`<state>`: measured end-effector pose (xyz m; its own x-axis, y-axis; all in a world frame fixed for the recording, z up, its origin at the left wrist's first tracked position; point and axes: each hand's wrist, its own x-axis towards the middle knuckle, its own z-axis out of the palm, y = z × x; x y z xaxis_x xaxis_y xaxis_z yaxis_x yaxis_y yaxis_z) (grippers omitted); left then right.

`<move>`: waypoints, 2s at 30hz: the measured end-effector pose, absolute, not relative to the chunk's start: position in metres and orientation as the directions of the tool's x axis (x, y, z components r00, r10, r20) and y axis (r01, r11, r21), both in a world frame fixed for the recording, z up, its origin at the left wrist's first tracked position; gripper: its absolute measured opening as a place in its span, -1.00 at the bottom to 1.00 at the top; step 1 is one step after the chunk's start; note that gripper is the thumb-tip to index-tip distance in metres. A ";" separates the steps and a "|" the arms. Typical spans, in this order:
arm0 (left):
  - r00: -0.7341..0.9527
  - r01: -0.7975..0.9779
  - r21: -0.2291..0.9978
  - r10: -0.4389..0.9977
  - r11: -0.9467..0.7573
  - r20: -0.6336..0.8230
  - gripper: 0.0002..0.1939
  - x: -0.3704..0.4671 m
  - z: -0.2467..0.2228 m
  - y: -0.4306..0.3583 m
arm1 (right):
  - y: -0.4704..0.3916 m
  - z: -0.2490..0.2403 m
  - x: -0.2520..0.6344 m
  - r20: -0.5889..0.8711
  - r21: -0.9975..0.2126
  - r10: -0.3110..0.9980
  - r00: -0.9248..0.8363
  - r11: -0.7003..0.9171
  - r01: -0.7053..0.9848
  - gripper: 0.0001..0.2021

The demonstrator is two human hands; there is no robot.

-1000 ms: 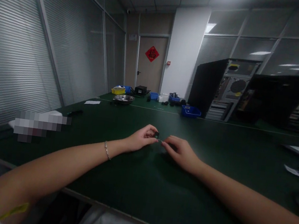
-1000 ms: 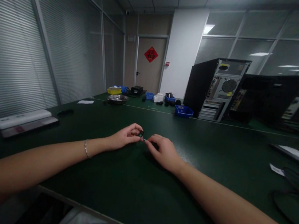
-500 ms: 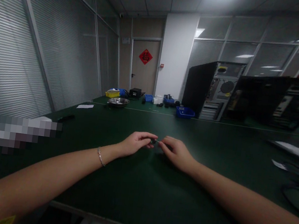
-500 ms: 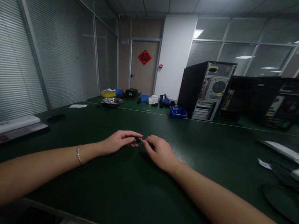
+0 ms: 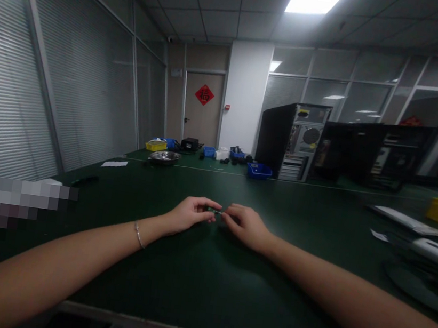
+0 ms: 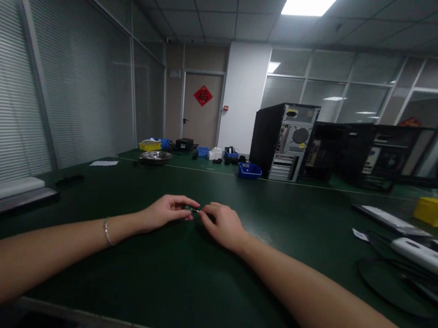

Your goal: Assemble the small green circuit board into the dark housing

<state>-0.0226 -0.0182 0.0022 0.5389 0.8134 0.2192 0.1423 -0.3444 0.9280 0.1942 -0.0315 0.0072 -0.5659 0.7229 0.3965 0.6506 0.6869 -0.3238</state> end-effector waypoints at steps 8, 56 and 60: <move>0.550 0.248 0.848 0.788 -0.469 0.276 -0.68 -0.025 0.006 -0.020 | -0.031 0.008 0.198 0.370 -0.354 0.746 -0.553 0.664 0.659 -0.72; 0.351 0.136 0.955 0.914 -0.262 0.201 -0.71 -0.022 0.005 -0.005 | -0.017 0.009 0.203 0.328 -0.478 0.838 -0.436 0.546 0.688 -0.70; 0.412 0.176 0.943 0.891 -0.284 0.192 -0.70 -0.024 0.007 -0.005 | -0.011 0.013 0.208 0.331 -0.524 0.824 -0.460 0.566 0.637 -0.71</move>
<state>-0.0241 -0.0054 0.0071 0.4121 0.8907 0.1918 0.1755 -0.2842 0.9426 0.2082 -0.0115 0.0128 -0.4601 0.8240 0.3305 0.6369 0.5657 -0.5237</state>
